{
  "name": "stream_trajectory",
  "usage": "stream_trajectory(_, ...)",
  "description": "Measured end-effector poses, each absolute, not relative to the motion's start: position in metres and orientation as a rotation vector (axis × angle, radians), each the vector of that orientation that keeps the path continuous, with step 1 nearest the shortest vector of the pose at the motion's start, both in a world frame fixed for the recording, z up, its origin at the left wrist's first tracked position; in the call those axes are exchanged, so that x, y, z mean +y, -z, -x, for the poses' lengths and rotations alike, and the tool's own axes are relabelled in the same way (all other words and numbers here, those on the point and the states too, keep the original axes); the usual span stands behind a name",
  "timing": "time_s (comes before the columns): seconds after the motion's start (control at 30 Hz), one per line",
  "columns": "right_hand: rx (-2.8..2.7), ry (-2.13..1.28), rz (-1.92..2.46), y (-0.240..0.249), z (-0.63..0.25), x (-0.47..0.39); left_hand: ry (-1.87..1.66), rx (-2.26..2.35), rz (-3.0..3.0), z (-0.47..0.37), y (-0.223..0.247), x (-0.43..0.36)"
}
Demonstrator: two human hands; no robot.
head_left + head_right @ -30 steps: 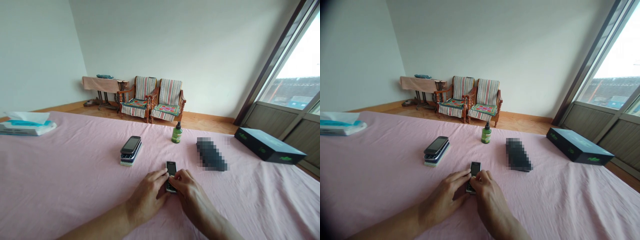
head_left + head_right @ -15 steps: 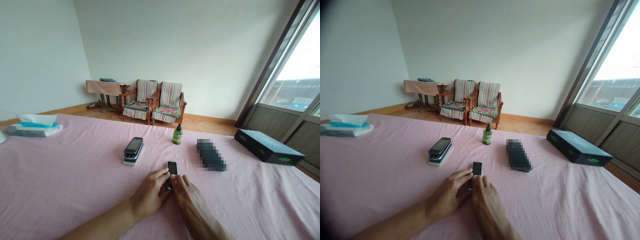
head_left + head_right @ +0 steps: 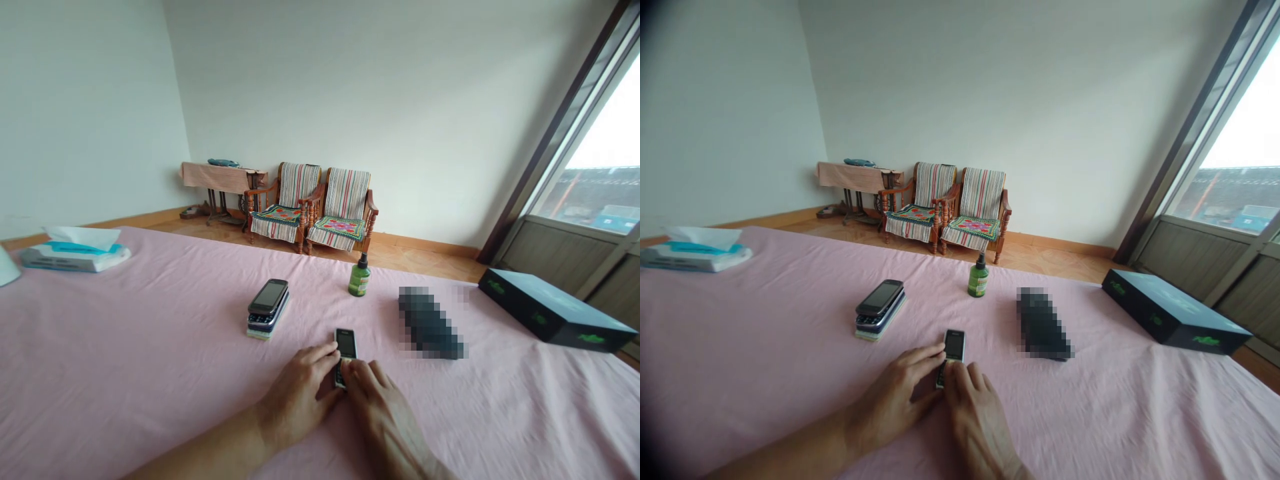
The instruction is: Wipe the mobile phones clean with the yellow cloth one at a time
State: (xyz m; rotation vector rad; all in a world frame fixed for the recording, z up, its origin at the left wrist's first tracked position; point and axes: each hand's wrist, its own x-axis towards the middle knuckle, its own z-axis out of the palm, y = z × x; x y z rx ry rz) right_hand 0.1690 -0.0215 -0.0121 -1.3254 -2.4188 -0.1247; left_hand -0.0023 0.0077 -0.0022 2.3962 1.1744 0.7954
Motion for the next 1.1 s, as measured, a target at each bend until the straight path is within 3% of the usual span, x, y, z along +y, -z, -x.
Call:
stream_trajectory(0.27, -2.41, 0.107, 1.205, 0.034, -0.179, -0.019, -0.815, 1.217, -2.388, 0.003, 0.005, 0.01)
stream_trajectory(0.53, -2.378, -0.038, 1.346, 0.0, -0.163, -0.006, -0.867, 1.234, -2.396, 0.005, 0.01, 0.021)
stream_trajectory(1.1, -2.269, -0.13, 1.315, 0.009, -0.166, -0.006, -0.871, 1.229, -2.364, 0.008, 0.011, 0.024)
